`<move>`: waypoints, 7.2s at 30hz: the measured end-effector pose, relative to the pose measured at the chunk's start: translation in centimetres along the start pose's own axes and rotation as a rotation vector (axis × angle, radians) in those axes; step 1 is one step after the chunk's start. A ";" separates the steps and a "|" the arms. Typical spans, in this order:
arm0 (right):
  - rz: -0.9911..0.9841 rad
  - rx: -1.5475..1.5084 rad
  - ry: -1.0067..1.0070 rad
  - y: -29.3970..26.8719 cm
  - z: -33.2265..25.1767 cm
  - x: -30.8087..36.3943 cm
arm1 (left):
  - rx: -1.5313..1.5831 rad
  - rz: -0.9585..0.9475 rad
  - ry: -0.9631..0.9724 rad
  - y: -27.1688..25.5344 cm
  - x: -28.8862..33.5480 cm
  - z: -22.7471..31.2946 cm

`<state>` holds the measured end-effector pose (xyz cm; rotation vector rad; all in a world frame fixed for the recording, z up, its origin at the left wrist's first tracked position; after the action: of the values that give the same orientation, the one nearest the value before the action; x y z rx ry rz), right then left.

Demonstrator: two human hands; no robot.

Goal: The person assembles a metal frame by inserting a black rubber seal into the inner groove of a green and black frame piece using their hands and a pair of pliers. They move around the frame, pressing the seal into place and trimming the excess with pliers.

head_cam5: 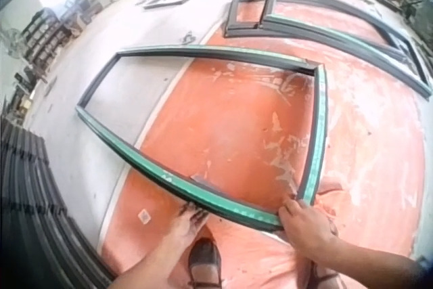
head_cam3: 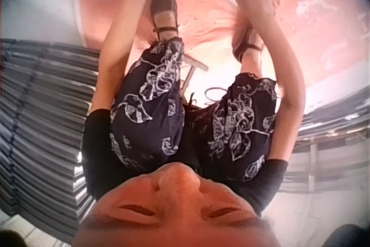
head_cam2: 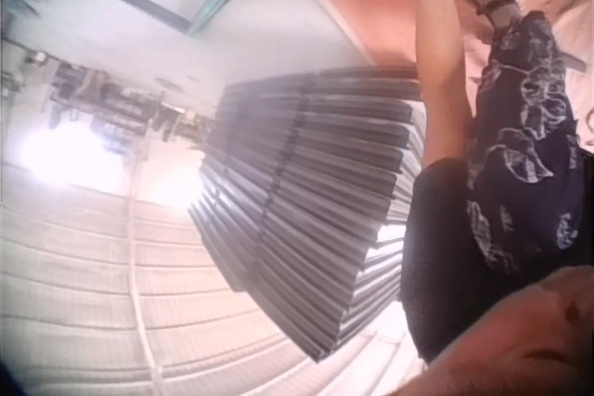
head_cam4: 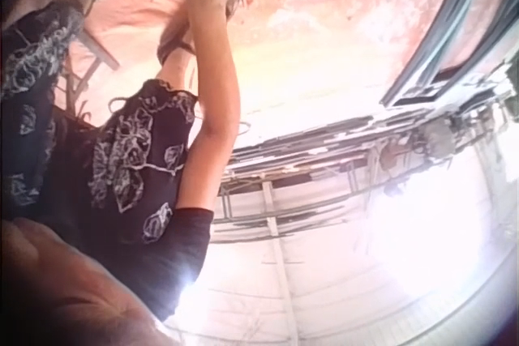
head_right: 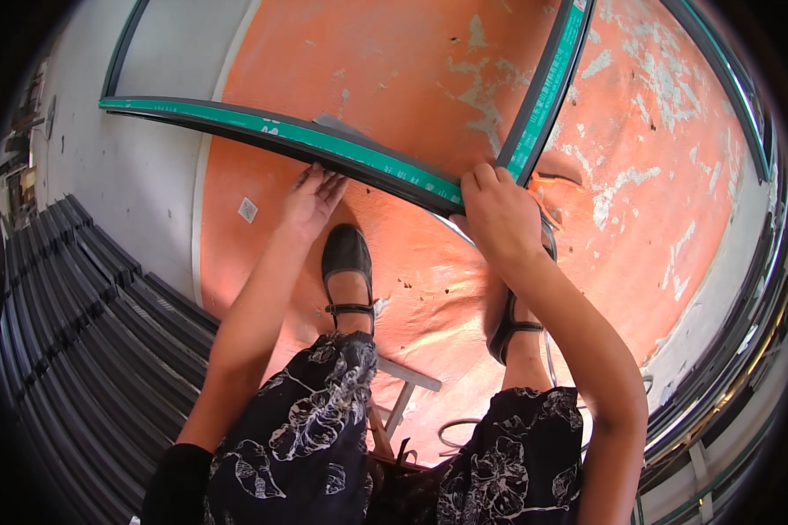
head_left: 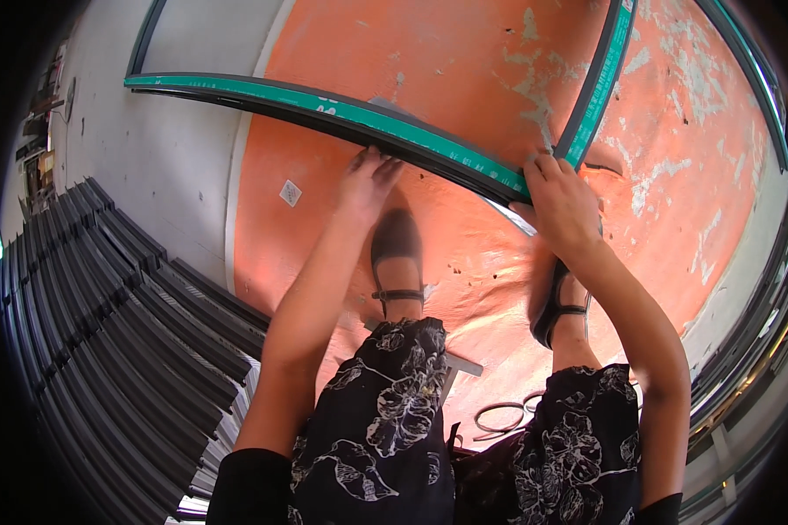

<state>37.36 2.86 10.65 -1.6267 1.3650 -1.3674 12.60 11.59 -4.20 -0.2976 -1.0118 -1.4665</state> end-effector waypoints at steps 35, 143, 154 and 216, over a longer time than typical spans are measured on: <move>-0.530 -1.104 0.493 3.4 10.4 12.3 | -0.113 0.100 -0.045 3.6 2.6 -3.0; -0.049 -0.349 0.334 4.3 12.2 12.2 | -0.056 0.158 -0.049 1.7 1.1 -3.8; 0.005 -0.341 0.323 4.0 12.5 12.5 | -0.306 -0.167 -0.208 8.3 5.1 -9.9; 0.293 -0.040 -0.148 -4.6 5.4 3.0 | -0.149 0.102 -0.041 5.2 3.5 -7.1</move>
<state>43.75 0.50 14.17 -1.4533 1.4815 -1.0354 19.32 4.88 -3.71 -0.4814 -0.9087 -1.4503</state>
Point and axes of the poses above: each hand's wrist, its own x-axis away from the middle knuckle, its own y-axis out of the palm, z = x × y, the point moved 8 cm from there along -x, towards the middle knuckle, and after that the axes turned 4 degrees about y, right-handed, at the moved point
